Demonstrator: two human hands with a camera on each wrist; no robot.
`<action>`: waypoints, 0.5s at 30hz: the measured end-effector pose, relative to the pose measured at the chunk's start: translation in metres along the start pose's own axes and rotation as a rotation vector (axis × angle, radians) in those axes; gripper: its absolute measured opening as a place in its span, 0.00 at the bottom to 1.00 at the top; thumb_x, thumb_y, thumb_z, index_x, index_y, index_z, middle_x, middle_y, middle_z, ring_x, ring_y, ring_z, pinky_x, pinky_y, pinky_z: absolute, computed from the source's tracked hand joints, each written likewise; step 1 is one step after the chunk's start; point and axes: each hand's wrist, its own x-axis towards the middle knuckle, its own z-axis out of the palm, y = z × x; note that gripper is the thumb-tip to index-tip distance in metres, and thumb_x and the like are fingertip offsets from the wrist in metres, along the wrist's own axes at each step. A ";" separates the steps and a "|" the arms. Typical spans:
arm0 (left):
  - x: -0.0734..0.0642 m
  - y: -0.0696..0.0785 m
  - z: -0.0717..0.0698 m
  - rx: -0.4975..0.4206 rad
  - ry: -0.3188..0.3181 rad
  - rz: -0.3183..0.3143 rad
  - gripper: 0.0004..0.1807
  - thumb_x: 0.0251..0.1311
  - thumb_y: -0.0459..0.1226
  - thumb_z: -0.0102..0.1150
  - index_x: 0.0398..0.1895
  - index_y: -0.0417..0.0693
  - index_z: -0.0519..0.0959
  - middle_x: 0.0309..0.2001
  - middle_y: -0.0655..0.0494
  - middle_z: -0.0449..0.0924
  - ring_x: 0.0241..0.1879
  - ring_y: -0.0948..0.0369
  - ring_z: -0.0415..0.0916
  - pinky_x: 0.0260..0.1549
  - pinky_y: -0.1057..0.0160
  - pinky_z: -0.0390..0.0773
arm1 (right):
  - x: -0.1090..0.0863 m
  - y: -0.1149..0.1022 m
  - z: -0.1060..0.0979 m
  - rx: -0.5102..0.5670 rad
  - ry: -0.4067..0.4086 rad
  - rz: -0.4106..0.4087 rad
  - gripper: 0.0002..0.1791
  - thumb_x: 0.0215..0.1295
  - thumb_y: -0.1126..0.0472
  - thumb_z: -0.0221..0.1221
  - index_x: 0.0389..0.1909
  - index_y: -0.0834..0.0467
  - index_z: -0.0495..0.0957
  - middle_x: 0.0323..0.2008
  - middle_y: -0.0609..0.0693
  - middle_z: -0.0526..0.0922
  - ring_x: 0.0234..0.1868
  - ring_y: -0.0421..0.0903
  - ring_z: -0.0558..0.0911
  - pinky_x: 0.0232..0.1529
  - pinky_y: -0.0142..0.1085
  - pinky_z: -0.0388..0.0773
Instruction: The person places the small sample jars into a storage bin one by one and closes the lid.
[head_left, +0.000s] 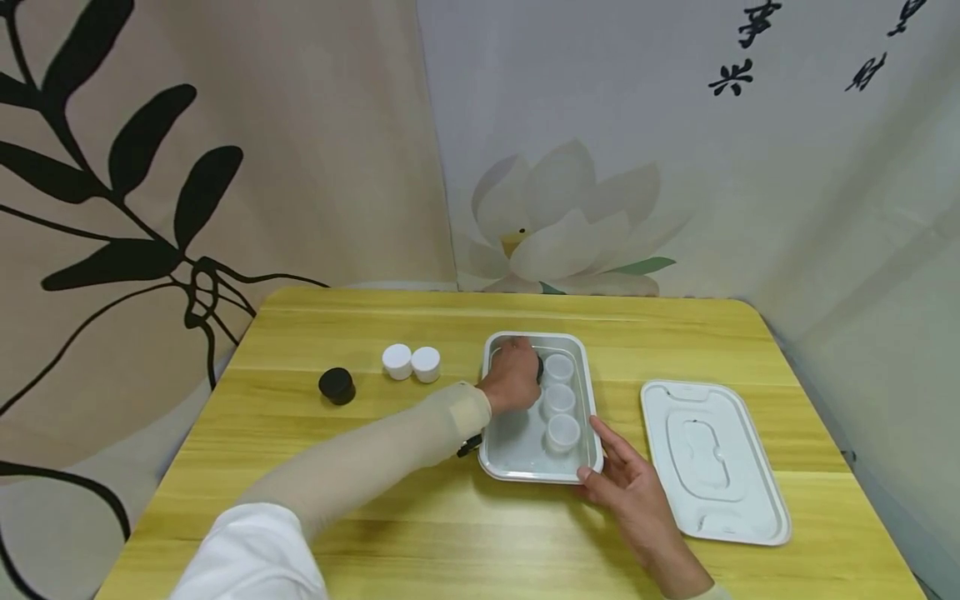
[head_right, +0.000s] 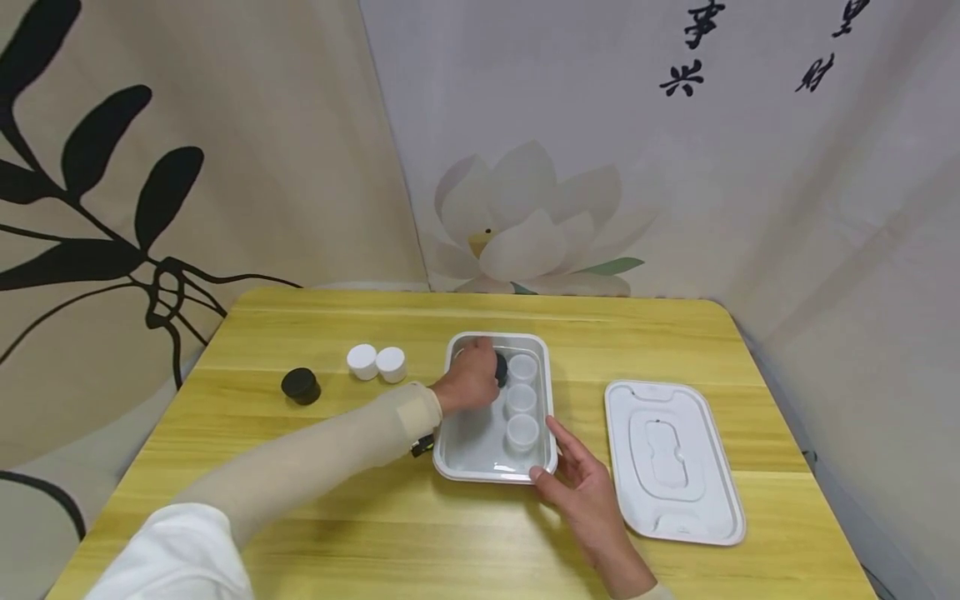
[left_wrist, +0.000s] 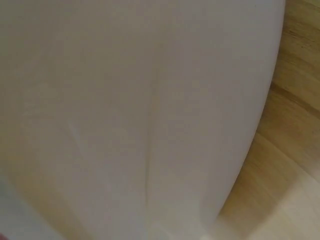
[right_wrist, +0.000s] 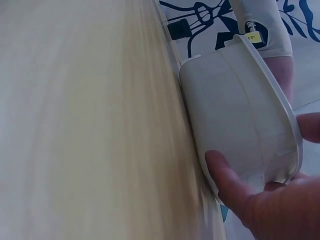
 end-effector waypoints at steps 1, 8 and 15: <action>0.001 0.000 0.000 -0.011 -0.004 -0.010 0.34 0.62 0.32 0.62 0.68 0.23 0.65 0.61 0.31 0.75 0.60 0.42 0.77 0.65 0.50 0.78 | 0.000 0.000 0.000 -0.001 -0.002 -0.002 0.43 0.69 0.73 0.63 0.83 0.64 0.56 0.76 0.42 0.73 0.67 0.47 0.80 0.52 0.47 0.88; 0.002 -0.001 0.000 -0.044 -0.005 -0.032 0.35 0.60 0.29 0.60 0.69 0.22 0.63 0.60 0.29 0.75 0.57 0.43 0.78 0.63 0.51 0.80 | 0.000 0.002 0.000 -0.003 0.001 0.012 0.44 0.69 0.73 0.63 0.83 0.62 0.56 0.76 0.43 0.71 0.67 0.49 0.80 0.53 0.47 0.88; -0.001 0.000 -0.001 -0.040 0.010 -0.026 0.37 0.60 0.28 0.58 0.72 0.20 0.60 0.63 0.27 0.73 0.56 0.43 0.78 0.62 0.51 0.81 | -0.001 -0.001 0.001 0.012 0.003 0.001 0.43 0.69 0.74 0.63 0.82 0.63 0.57 0.75 0.40 0.74 0.65 0.49 0.82 0.52 0.48 0.88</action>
